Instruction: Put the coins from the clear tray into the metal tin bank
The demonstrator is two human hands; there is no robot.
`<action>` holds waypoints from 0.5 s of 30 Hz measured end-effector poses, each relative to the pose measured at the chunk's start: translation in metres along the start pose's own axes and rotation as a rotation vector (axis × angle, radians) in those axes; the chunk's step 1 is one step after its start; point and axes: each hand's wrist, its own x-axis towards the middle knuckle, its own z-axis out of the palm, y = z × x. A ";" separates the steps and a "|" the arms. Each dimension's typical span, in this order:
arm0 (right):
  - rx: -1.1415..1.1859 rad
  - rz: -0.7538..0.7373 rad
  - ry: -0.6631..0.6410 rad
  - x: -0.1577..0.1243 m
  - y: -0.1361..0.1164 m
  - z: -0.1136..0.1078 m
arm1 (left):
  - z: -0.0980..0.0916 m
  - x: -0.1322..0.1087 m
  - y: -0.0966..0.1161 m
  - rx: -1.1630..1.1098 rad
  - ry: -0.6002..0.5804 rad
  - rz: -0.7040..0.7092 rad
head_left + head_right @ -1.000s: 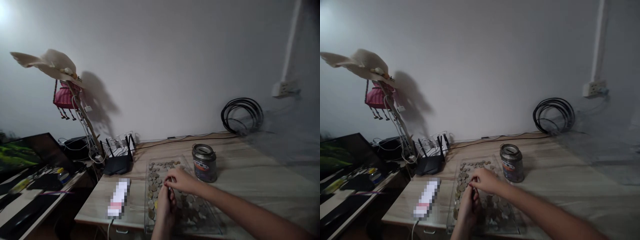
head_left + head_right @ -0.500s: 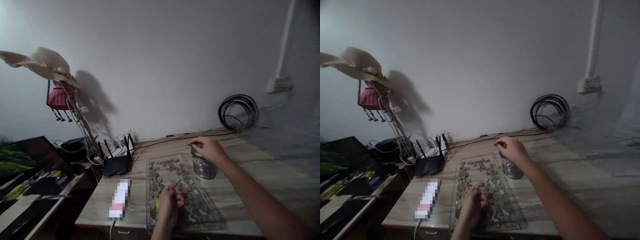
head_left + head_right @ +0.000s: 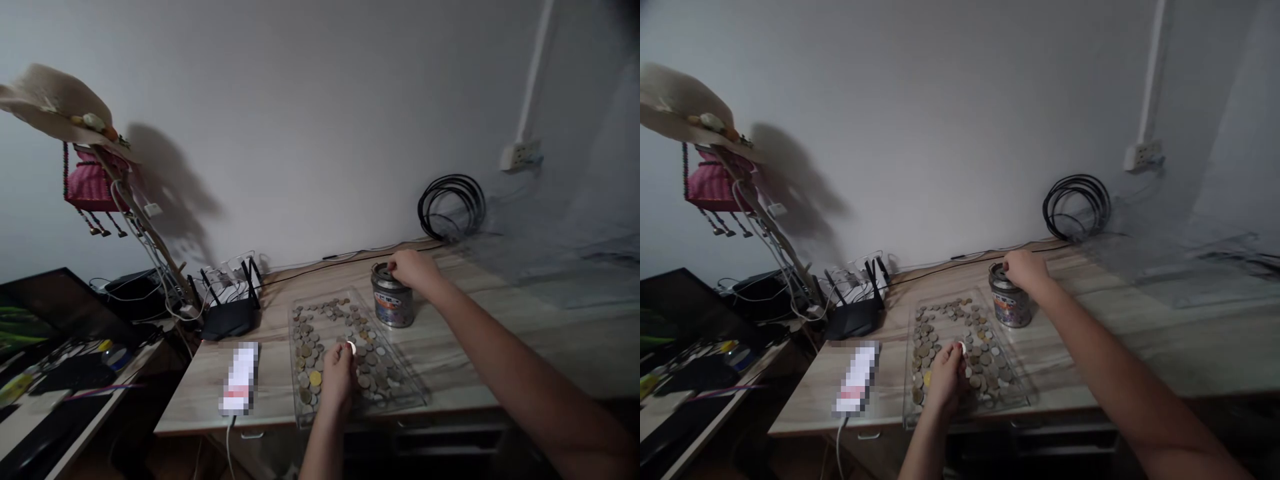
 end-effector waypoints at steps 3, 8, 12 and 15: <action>0.076 -0.061 0.089 -0.021 -0.016 0.008 | -0.001 0.002 -0.002 -0.074 0.028 -0.046; 0.506 -0.392 -0.206 -0.091 -0.062 0.063 | -0.004 0.007 -0.009 0.010 0.018 0.056; 0.581 -0.375 -0.207 -0.116 -0.071 0.091 | -0.003 0.006 -0.008 0.025 -0.027 0.028; 0.582 -0.294 -0.039 -0.101 -0.049 0.076 | -0.001 0.002 -0.003 -0.050 -0.050 -0.011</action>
